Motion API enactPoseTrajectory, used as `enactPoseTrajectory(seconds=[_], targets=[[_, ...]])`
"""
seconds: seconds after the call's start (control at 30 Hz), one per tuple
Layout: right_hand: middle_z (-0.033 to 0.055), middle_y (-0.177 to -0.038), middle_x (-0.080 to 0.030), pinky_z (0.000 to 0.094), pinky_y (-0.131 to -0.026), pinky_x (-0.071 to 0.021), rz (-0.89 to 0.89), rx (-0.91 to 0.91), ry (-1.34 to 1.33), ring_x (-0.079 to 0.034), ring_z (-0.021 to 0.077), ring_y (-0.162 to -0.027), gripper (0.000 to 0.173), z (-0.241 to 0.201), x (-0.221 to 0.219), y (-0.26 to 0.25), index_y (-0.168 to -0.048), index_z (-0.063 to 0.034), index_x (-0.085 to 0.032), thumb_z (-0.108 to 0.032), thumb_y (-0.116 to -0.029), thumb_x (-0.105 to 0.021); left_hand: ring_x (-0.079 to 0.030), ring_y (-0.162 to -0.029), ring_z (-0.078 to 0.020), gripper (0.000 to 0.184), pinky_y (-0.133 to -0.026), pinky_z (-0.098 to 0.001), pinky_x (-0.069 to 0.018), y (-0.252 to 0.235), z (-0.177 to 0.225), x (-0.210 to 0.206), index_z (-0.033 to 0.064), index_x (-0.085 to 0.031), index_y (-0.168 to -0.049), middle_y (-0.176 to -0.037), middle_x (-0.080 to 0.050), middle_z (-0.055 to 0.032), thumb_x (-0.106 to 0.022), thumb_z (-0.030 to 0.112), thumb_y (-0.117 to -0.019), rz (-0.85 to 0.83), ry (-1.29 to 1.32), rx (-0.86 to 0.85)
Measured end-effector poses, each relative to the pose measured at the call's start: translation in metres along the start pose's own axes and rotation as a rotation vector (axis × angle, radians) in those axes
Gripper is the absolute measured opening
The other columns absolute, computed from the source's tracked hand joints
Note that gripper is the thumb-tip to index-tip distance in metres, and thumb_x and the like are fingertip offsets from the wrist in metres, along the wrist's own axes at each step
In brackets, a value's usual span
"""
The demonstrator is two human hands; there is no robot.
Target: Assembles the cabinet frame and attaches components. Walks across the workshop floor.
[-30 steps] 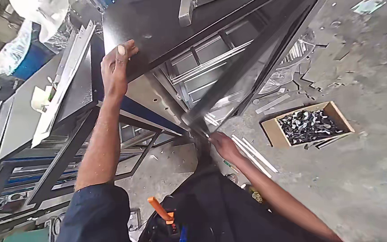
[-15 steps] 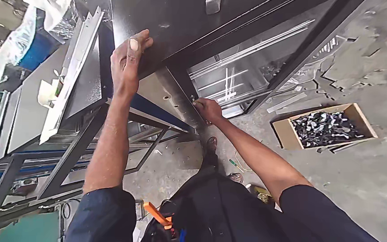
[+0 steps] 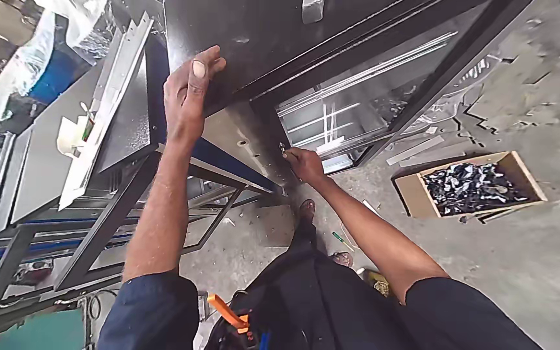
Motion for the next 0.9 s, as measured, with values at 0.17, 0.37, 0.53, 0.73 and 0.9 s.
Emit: enactPoseTrajectory(seconds=[0.17, 0.37, 0.53, 0.73, 0.9], targets=[[0.0071, -0.092, -0.075, 0.0585, -0.078, -0.0559, 0.016, 0.027, 0.044, -0.072, 0.0282, -0.086, 0.026, 0.022, 0.009, 0.059, -0.11, -0.0212, -0.078, -0.039, -0.1023, -0.06, -0.065, -0.125, -0.0211, 0.083, -0.112, -0.0408, -0.0505, -0.001, -0.001, 0.001, -0.0066, -0.056, -0.138, -0.132, -0.069, -0.0129, -0.027, 0.064, -0.1053, 0.001, 0.049, -0.012], [0.0091, -0.097, -0.075, 0.0604, -0.076, -0.0556, 0.038, 0.052, 0.054, -0.072, 0.0309, -0.089, 0.029, 0.004, 0.01, 0.036, -0.111, -0.0178, -0.076, -0.037, -0.1054, -0.055, -0.064, -0.127, -0.0251, 0.081, -0.113, -0.0419, -0.0496, -0.002, 0.0, -0.001, -0.0089, -0.055, -0.137, -0.135, -0.065, -0.0168, -0.025, 0.06, -0.1073, -0.015, 0.09, -0.047], [0.0085, -0.095, -0.075, 0.0633, -0.069, -0.0531, 0.005, -0.054, 0.07, -0.072, 0.0335, -0.087, 0.034, -0.003, 0.004, -0.015, -0.113, -0.0254, -0.074, -0.049, -0.1045, -0.05, -0.063, -0.128, -0.0238, 0.083, -0.114, -0.0421, -0.0489, -0.001, -0.002, 0.0, -0.0075, -0.053, -0.139, -0.135, -0.067, -0.0148, -0.024, 0.063, -0.1061, -0.031, 0.061, -0.022], [0.0105, -0.108, -0.075, 0.0631, -0.084, -0.055, -0.004, -0.058, -0.027, -0.072, 0.0332, -0.1, 0.036, 0.001, -0.009, -0.008, -0.124, -0.0218, -0.072, -0.043, -0.1068, -0.049, -0.064, -0.127, -0.0245, 0.082, -0.114, -0.0426, -0.049, 0.001, 0.0, -0.001, -0.0093, -0.053, -0.139, -0.135, -0.066, -0.0167, -0.026, 0.061, -0.1066, -0.028, 0.038, -0.027], [0.0086, -0.114, -0.074, 0.0576, -0.089, -0.057, 0.018, 0.001, -0.095, -0.072, 0.0282, -0.101, 0.04, 0.006, -0.017, 0.001, -0.139, -0.0238, -0.064, -0.041, -0.1033, -0.058, -0.064, -0.126, -0.0257, 0.086, -0.113, -0.0449, -0.0493, 0.002, 0.0, 0.0, -0.0061, -0.058, -0.137, -0.133, -0.068, -0.0151, -0.033, 0.069, -0.1025, 0.031, 0.07, -0.02]])
Point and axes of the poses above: each hand's wrist, its own y-axis away from the middle knuckle, its own x-axis out of the back of the hand, z = x × y, the point moved 5 cm from there along -y, towards the middle knuckle
